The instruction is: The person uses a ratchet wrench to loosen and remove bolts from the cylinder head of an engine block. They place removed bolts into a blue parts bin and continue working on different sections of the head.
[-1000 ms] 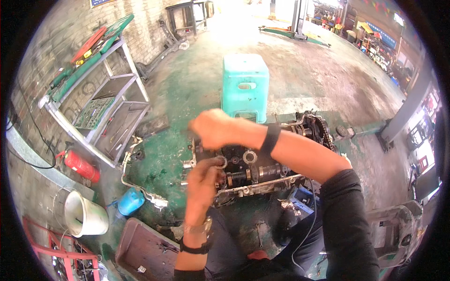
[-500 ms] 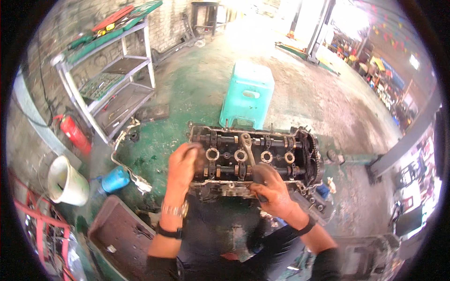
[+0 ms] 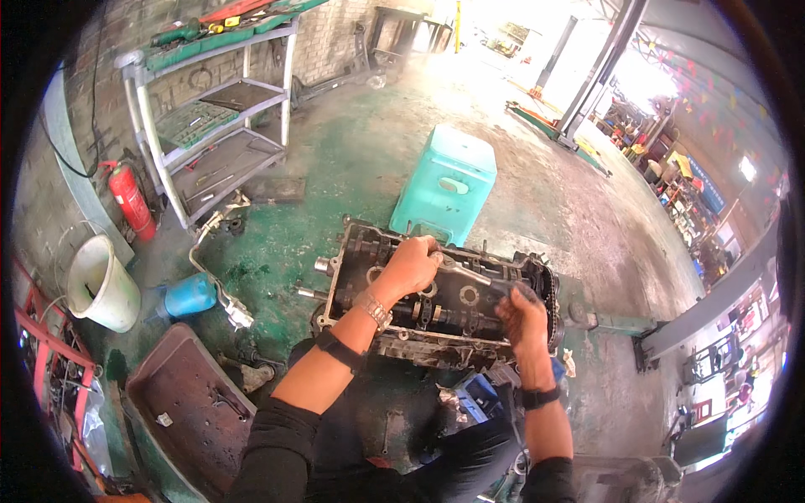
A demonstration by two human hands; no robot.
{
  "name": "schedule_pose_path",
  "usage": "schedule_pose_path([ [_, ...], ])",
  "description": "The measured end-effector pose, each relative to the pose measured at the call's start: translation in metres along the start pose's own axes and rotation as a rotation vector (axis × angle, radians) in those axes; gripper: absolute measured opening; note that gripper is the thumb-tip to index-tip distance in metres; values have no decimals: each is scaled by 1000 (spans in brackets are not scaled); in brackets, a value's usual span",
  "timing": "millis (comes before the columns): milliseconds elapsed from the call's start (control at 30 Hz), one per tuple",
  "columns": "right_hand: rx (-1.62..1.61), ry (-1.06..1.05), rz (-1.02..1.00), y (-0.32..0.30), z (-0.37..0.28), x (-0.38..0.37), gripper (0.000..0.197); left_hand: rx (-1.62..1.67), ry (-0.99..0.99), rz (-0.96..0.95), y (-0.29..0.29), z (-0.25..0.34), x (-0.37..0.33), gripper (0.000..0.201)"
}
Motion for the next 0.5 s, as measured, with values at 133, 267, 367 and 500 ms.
schedule_pose_path([
  [133, 293, 63, 40, 31, -25, -58, 29, 117, -52, 10, 4, -6, 14, 30],
  [267, 901, -183, -165, 115, -50, -96, 22, 129, 44, 119, 7, 1, 32, 35],
  [367, 1037, -206, -183, 173, -44, -107, 44, 174, 8, 131, 14, 4, 49, 46],
  [500, 1545, -338, -481, 262, -10, -87, 59, 125, 52, 136, 12, 16, 65, 49],
])
Point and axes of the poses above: each hand's wrist, its own x-axis away from the middle knuckle, its own y-axis out of the palm, z = x × y, the point moved 7 cm from there along -x, towards the middle knuckle, and after that the axes turned 1 degree about z, right-handed, at the moved point
